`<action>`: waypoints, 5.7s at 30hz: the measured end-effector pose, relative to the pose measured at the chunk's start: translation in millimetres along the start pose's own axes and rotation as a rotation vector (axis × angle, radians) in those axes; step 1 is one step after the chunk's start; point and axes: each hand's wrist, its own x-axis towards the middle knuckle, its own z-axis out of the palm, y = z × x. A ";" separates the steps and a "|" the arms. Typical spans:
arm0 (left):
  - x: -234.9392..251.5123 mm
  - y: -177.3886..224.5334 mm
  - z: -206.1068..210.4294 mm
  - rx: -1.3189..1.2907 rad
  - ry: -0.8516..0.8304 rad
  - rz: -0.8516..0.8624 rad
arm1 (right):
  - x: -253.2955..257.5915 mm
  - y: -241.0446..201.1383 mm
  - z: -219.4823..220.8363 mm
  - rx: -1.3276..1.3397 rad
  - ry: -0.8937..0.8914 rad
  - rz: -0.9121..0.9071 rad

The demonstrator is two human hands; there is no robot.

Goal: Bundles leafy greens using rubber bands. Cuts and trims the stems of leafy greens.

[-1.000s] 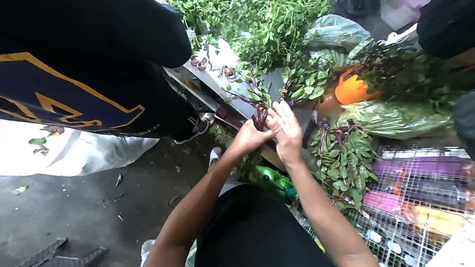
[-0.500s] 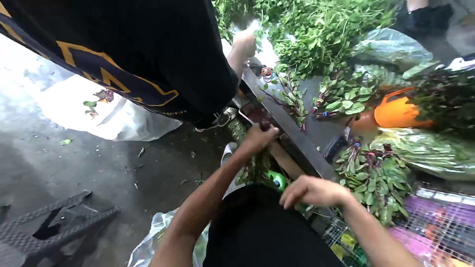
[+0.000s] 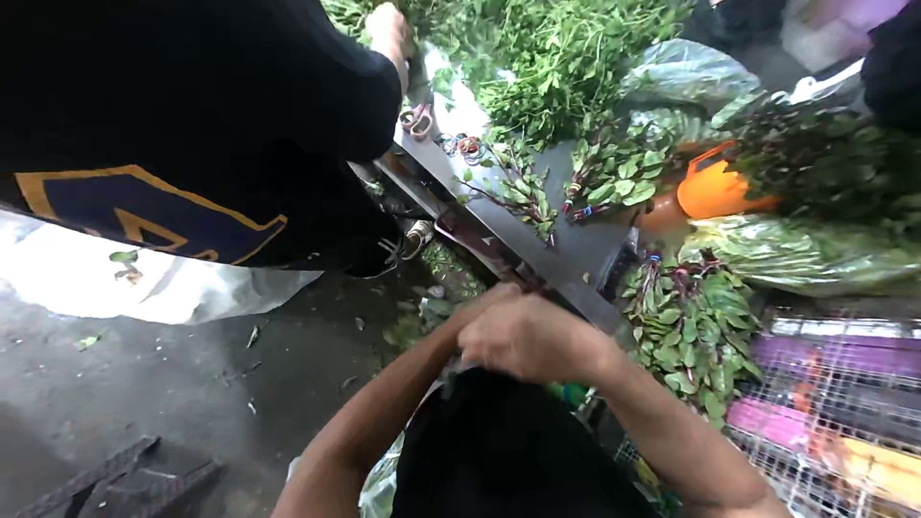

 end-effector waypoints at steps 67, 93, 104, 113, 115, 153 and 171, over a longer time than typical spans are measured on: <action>20.2 -0.1 10.9 -0.031 -0.272 0.253 | -55.2 35.4 -5.7 0.326 -0.135 0.046; 19.6 -11.8 3.4 0.044 -0.242 0.096 | -86.0 90.1 22.3 0.356 0.474 0.461; -8.6 -37.9 -3.5 -0.100 -0.002 0.284 | -130.4 224.1 -19.1 -0.195 0.845 1.290; -13.2 -33.4 -1.3 0.006 0.156 0.283 | -132.3 249.5 -42.0 -0.165 0.756 1.523; -12.6 -32.1 0.4 0.089 0.160 0.203 | -135.9 241.9 -45.7 -0.057 0.844 1.516; -23.3 -55.8 34.8 0.415 -0.064 -0.070 | -148.1 157.8 132.2 -0.003 -0.076 1.276; -32.6 -43.8 19.5 0.427 0.410 0.413 | -185.7 154.4 46.0 0.279 0.899 1.299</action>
